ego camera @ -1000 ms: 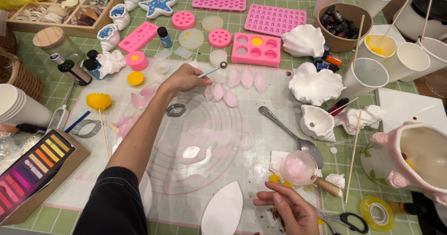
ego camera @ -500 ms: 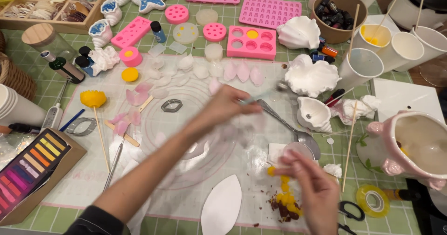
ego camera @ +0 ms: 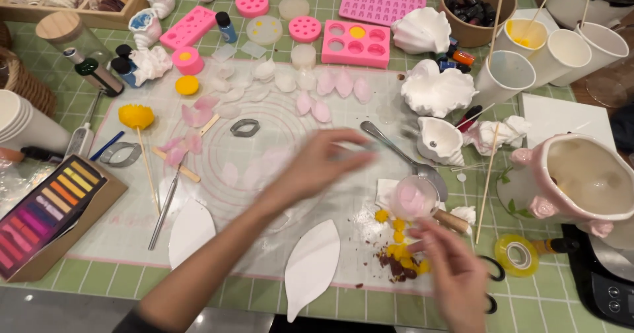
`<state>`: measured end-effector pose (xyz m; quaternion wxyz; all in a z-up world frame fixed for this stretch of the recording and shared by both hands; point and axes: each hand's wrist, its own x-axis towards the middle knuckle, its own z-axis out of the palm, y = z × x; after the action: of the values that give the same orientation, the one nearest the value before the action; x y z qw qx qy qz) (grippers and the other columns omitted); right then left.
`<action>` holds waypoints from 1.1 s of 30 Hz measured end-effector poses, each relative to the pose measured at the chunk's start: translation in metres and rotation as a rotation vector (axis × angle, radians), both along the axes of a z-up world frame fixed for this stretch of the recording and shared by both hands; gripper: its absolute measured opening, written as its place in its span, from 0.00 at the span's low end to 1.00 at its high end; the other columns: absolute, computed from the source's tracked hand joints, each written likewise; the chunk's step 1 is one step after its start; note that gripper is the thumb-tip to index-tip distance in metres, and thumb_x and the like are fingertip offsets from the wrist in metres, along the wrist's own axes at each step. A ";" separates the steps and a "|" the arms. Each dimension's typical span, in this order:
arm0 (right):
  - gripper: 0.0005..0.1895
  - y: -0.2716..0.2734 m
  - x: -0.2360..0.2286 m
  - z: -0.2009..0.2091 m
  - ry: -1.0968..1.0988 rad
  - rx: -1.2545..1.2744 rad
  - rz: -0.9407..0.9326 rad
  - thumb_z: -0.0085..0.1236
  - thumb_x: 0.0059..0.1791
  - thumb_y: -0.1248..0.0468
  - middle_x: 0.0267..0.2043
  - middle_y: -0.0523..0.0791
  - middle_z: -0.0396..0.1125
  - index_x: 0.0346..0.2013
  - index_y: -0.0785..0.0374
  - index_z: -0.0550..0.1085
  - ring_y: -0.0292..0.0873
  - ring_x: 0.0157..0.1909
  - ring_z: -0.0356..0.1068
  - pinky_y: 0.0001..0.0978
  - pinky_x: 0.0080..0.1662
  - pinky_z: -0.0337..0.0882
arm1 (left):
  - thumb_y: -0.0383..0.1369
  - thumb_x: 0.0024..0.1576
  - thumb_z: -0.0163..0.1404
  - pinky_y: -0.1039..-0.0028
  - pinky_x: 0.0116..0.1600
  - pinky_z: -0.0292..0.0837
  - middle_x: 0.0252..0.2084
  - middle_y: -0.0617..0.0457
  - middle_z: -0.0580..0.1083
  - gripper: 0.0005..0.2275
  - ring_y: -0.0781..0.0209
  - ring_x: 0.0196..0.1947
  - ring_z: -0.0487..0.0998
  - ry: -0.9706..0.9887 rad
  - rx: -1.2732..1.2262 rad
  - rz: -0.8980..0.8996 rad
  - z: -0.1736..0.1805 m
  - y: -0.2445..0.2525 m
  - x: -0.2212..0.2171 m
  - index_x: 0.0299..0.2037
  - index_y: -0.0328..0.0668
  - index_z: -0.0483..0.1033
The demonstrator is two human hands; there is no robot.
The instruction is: Shaping and smoothing thin wax sheets into petal shapes using hands and a ball stylus tool.
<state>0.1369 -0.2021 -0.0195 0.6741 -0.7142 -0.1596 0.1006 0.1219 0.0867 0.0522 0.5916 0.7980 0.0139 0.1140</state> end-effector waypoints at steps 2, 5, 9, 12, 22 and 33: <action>0.18 0.016 -0.024 0.000 0.007 -0.162 0.025 0.56 0.51 0.66 0.45 0.49 0.78 0.55 0.68 0.77 0.41 0.44 0.78 0.32 0.47 0.77 | 0.35 0.60 0.56 0.76 0.44 0.76 0.43 0.55 0.82 0.12 0.70 0.40 0.80 -0.013 0.038 0.212 -0.003 0.041 -0.062 0.49 0.40 0.81; 0.19 0.035 -0.055 0.000 -0.073 -0.306 0.143 0.62 0.47 0.65 0.45 0.46 0.79 0.52 0.64 0.79 0.39 0.42 0.78 0.31 0.45 0.78 | 0.32 0.63 0.54 0.75 0.41 0.72 0.39 0.51 0.79 0.11 0.68 0.37 0.77 0.076 0.213 0.716 -0.008 0.070 -0.159 0.53 0.39 0.78; 0.21 0.053 -0.073 0.013 -0.217 -0.465 0.321 0.66 0.44 0.62 0.48 0.46 0.74 0.51 0.62 0.78 0.42 0.50 0.73 0.34 0.45 0.76 | 0.33 0.64 0.59 0.61 0.40 0.68 0.34 0.42 0.76 0.09 0.50 0.32 0.76 0.421 0.600 1.314 -0.053 0.081 -0.258 0.51 0.40 0.82; 0.26 0.062 -0.071 0.001 -0.586 -0.513 0.241 0.66 0.44 0.62 0.54 0.49 0.70 0.54 0.67 0.74 0.51 0.54 0.67 0.44 0.56 0.66 | 0.31 0.62 0.60 0.60 0.43 0.71 0.39 0.44 0.75 0.09 0.46 0.38 0.76 0.251 0.705 1.317 -0.112 0.089 -0.295 0.49 0.38 0.81; 0.47 0.089 -0.071 0.006 -0.612 -0.769 0.240 0.73 0.35 0.47 0.63 0.56 0.57 0.59 0.73 0.68 0.60 0.58 0.56 0.52 0.57 0.60 | 0.26 0.52 0.61 0.51 0.54 0.56 0.45 0.42 0.72 0.13 0.41 0.53 0.69 0.189 1.043 1.341 -0.077 0.073 -0.249 0.49 0.38 0.84; 0.44 0.099 -0.087 0.013 -0.496 -0.628 0.274 0.74 0.37 0.58 0.51 0.48 0.67 0.64 0.60 0.65 0.52 0.53 0.62 0.47 0.56 0.62 | 0.20 0.48 0.54 0.59 0.53 0.57 0.42 0.49 0.74 0.14 0.49 0.48 0.69 0.160 0.989 0.598 -0.075 0.121 -0.124 0.43 0.41 0.83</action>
<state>0.0497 -0.1035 -0.0061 0.3452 -0.8595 -0.3724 0.0581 -0.0024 0.2076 -0.0232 0.0880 0.9469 0.2284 0.2085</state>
